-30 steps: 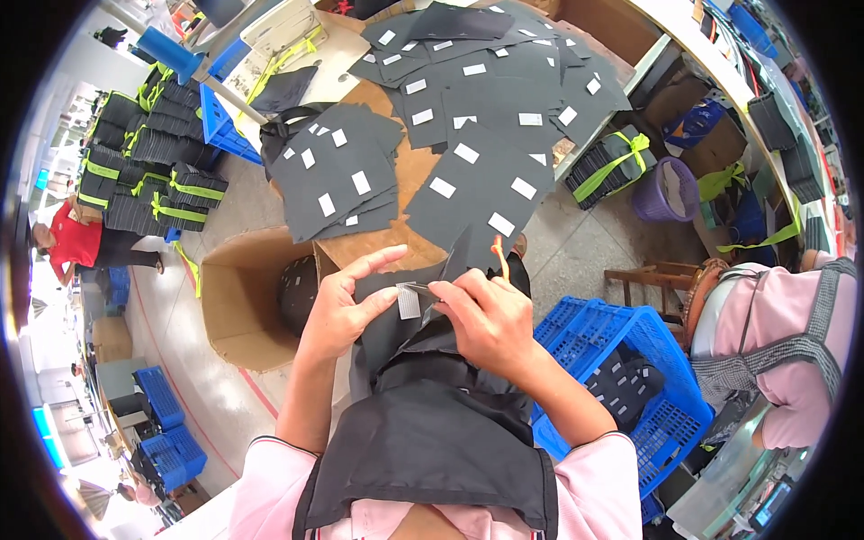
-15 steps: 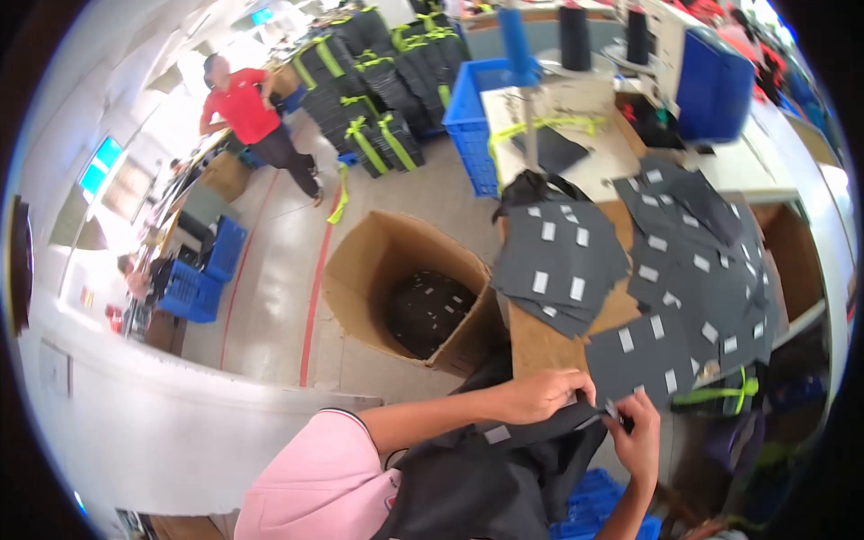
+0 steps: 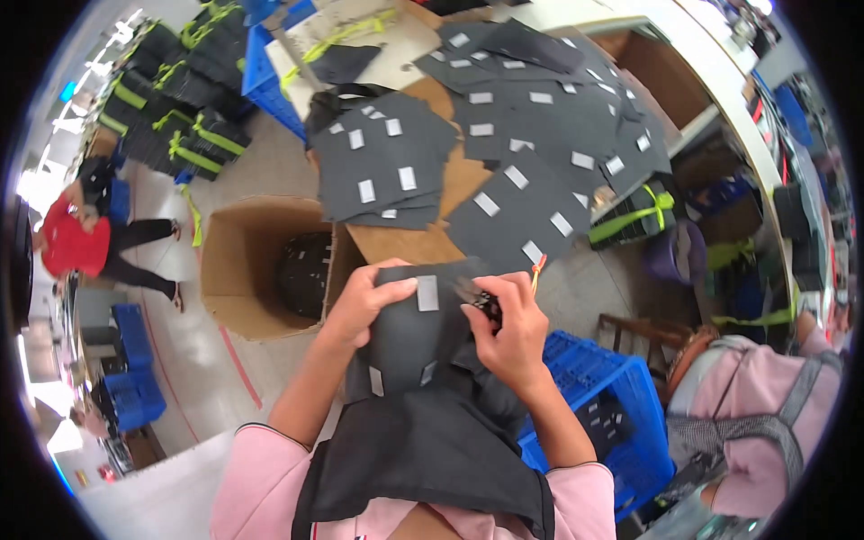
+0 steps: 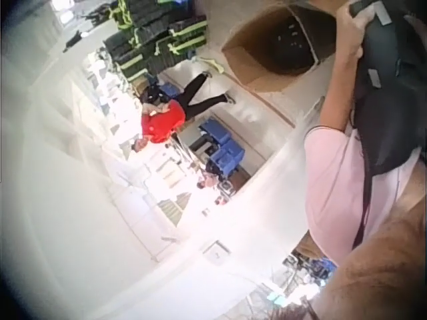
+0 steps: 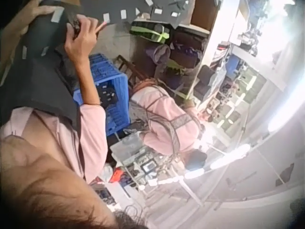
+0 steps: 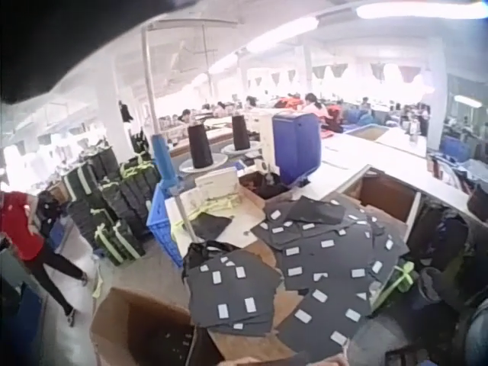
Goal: Inspecting and handling small rectangular textile pieces with white patches at a factory workbench.
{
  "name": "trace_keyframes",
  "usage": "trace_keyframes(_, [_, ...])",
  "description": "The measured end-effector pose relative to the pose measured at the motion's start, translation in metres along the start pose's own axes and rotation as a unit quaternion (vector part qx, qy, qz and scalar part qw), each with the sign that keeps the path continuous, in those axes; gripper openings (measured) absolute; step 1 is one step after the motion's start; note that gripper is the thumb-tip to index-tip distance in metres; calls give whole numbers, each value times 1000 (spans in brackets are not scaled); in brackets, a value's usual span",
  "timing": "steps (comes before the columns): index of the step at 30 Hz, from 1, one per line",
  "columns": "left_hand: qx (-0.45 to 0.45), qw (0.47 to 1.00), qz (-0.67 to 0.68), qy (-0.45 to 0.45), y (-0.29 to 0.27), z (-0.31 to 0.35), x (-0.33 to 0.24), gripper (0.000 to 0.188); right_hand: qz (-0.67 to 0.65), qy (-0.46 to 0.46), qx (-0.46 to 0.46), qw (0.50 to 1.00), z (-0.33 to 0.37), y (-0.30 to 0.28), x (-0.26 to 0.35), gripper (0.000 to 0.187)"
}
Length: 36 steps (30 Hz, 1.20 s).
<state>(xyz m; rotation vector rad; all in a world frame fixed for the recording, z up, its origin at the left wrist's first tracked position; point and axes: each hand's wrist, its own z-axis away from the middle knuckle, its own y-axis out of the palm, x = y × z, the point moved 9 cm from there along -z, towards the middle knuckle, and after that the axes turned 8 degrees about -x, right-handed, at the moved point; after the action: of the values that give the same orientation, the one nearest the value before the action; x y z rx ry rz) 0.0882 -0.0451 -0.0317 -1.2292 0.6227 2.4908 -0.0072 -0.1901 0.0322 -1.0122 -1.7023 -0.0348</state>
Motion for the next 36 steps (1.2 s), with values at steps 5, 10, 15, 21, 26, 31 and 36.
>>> trace_keyframes(5, [40,999,-17,6,11,0,-3,16,30,-49,36,998,1,5,5,32])
trace_keyframes(10, [47,998,-28,-2,14,1,-3,15,10,-83,27,996,-5,11,7,28])
trace_keyframes(15, [47,998,-36,-15,14,-2,0,14,23,-110,-18,994,0,-1,10,26])
trace_keyframes(21, [50,997,-41,-35,14,-7,5,14,46,-88,22,995,-1,6,0,26])
trace_keyframes(26, [16,997,-71,-3,-9,-27,-7,19,-5,64,38,997,-4,15,-33,25])
trace_keyframes(31, [-169,948,-153,224,-93,-91,-101,29,4,145,15,989,3,13,-56,36])
trace_keyframes(36, [-448,793,-380,158,-164,-150,-104,97,-5,182,32,983,7,38,-76,32])
